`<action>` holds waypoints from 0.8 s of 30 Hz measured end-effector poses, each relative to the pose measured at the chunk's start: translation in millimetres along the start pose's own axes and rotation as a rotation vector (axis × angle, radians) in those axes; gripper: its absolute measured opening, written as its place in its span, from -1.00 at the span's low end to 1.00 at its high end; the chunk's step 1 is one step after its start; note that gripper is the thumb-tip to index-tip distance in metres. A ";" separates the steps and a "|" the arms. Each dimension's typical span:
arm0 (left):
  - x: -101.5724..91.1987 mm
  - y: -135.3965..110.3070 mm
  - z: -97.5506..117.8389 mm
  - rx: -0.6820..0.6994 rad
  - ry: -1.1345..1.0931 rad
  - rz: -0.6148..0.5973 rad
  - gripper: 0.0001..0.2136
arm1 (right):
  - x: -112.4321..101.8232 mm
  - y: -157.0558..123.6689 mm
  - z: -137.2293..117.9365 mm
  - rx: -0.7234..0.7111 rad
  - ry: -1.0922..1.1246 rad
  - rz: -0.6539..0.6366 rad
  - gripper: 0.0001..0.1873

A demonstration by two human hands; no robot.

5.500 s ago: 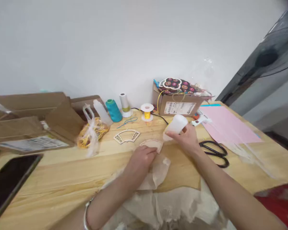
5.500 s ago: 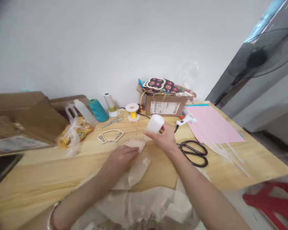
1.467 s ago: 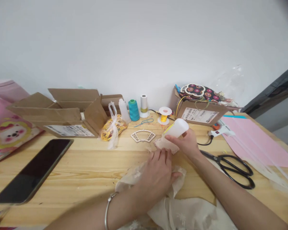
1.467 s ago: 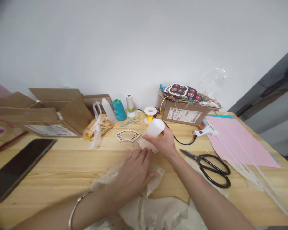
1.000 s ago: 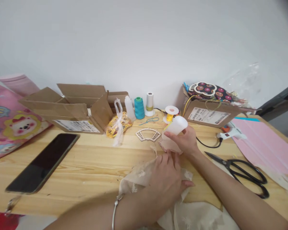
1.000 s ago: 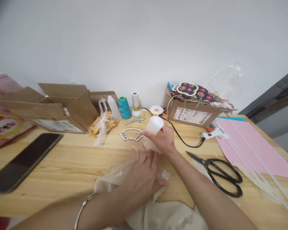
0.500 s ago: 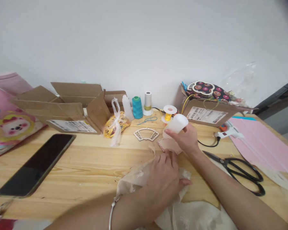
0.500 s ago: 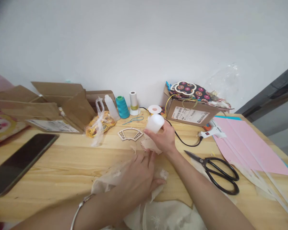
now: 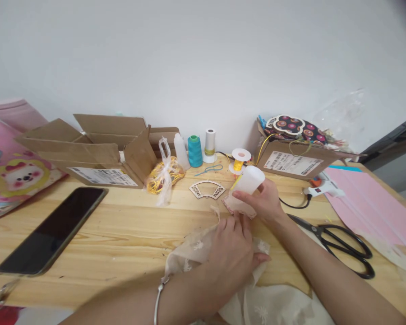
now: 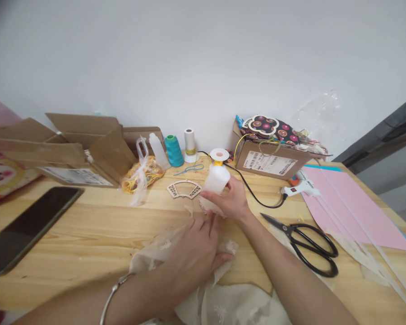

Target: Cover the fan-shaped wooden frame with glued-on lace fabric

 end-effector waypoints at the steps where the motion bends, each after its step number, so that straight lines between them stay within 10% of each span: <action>1: -0.2 -0.1 0.0 -0.001 0.001 0.002 -0.30 | 0.0 0.2 -0.5 0.000 0.006 -0.008 -0.60; 24: 0.8 -0.1 -1.0 -0.015 -0.010 -0.007 -0.33 | -2.4 3.5 -3.9 -0.035 0.003 -0.056 -0.58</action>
Point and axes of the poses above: each hand's wrist, its own y-axis towards the middle knuckle, its own x-axis out of the palm, z = x × y, the point moved 7 cm from there along y, towards the middle knuckle, and after that the axes turned 7 degrees about x, right-handed, at the moved point
